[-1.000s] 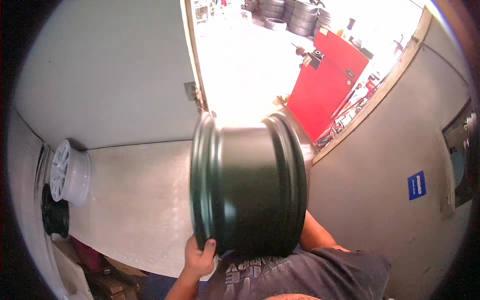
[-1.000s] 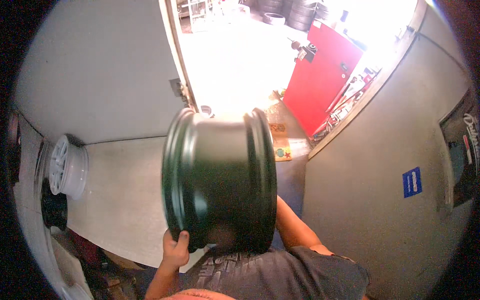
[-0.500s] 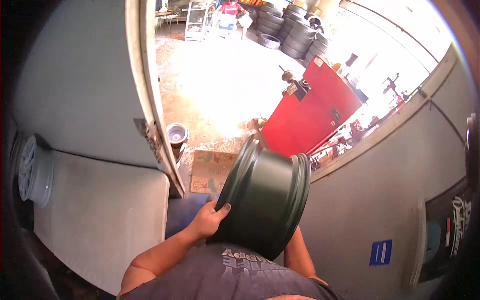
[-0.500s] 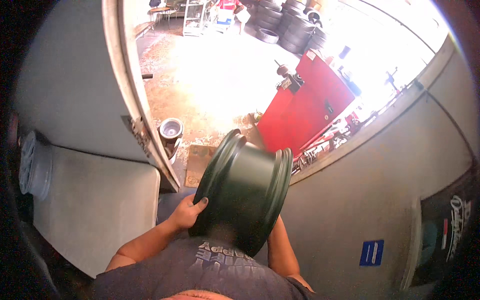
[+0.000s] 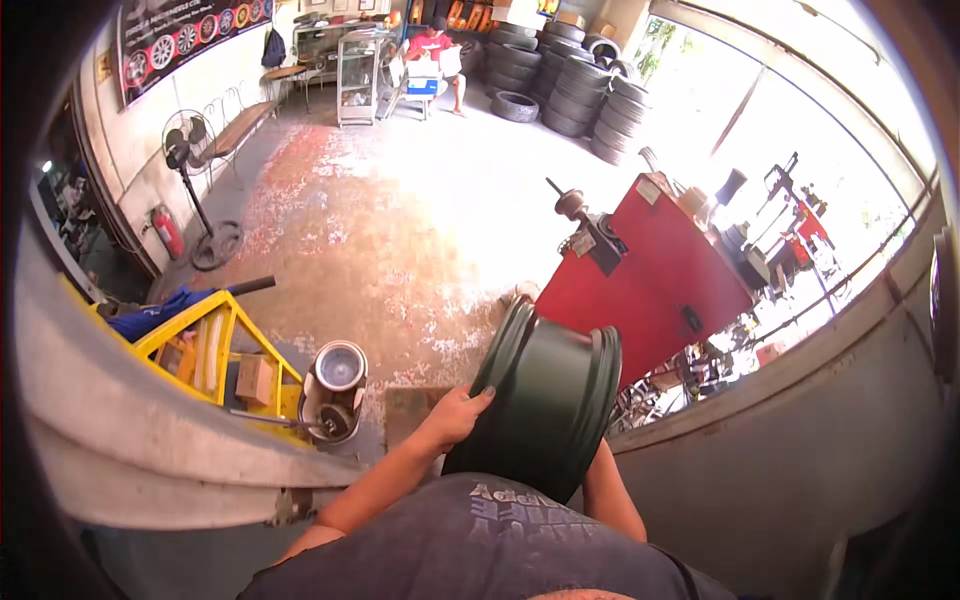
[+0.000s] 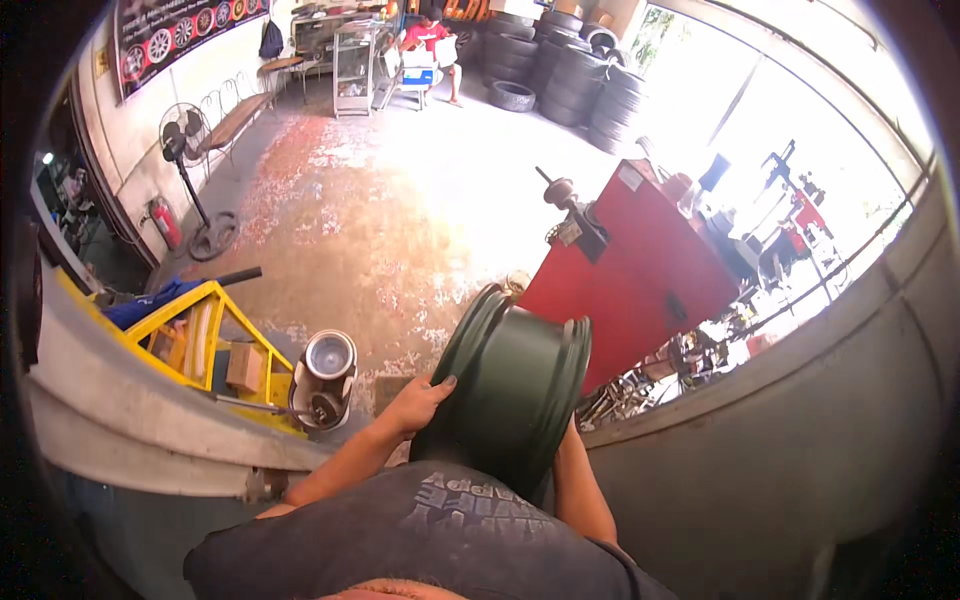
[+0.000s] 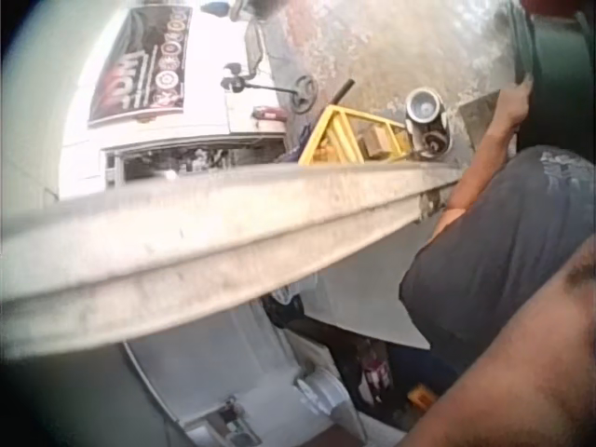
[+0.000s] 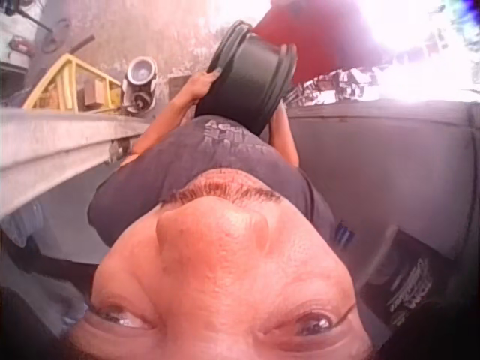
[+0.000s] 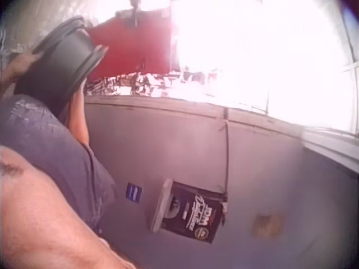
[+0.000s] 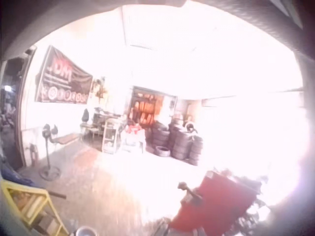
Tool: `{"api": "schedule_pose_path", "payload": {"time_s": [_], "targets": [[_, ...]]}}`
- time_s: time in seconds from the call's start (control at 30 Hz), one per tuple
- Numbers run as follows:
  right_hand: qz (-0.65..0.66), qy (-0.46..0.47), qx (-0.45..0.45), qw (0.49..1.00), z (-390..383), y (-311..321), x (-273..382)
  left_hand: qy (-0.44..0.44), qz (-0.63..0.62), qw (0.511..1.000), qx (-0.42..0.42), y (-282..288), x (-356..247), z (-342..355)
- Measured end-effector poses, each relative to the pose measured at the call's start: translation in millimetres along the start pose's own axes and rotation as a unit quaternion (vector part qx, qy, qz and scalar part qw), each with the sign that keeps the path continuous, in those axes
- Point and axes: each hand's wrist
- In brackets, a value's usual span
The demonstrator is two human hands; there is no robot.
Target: The person walks through a tire shop to retrieve a green wheel rim, carries it to a workbench, and uses their hands to disassemble and clean a small valve component.
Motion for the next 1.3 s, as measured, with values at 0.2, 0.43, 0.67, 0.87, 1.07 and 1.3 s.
{"api": "schedule_pose_path", "payload": {"time_s": [0.2, 0.43, 0.67, 0.87, 1.07, 1.3], "targets": [[-0.015, -0.024, 0.021, 0.999, 122, -52, 31, -0.022, -0.015, 0.993, -0.119, 52, -27, 75], [-0.056, -0.062, 0.075, 0.994, 303, -134, 63, -0.117, -0.045, 0.966, -0.226, 130, -65, 174], [-0.172, -0.196, 0.177, 0.949, 407, -276, 92, -0.126, -0.09, 0.913, -0.378, 194, -105, 217], [-0.214, -0.306, 0.294, 0.88, 500, -400, 59, -0.181, -0.12, 0.848, -0.484, 256, -138, 227], [-0.276, -0.371, 0.319, 0.827, 609, -529, -24, -0.09, 0.129, 0.771, -0.616, 387, -116, 228], [-0.314, -0.392, 0.351, 0.79, 658, -688, -51, -0.183, -0.004, 0.744, -0.642, 501, -244, 235]]}}
Point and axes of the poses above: each hand's wrist, its own z-axis towards the middle knuckle, its own y-axis out of the back of the hand, x = y × z, and after that the axes turned 5 degrees about -y, right-handed
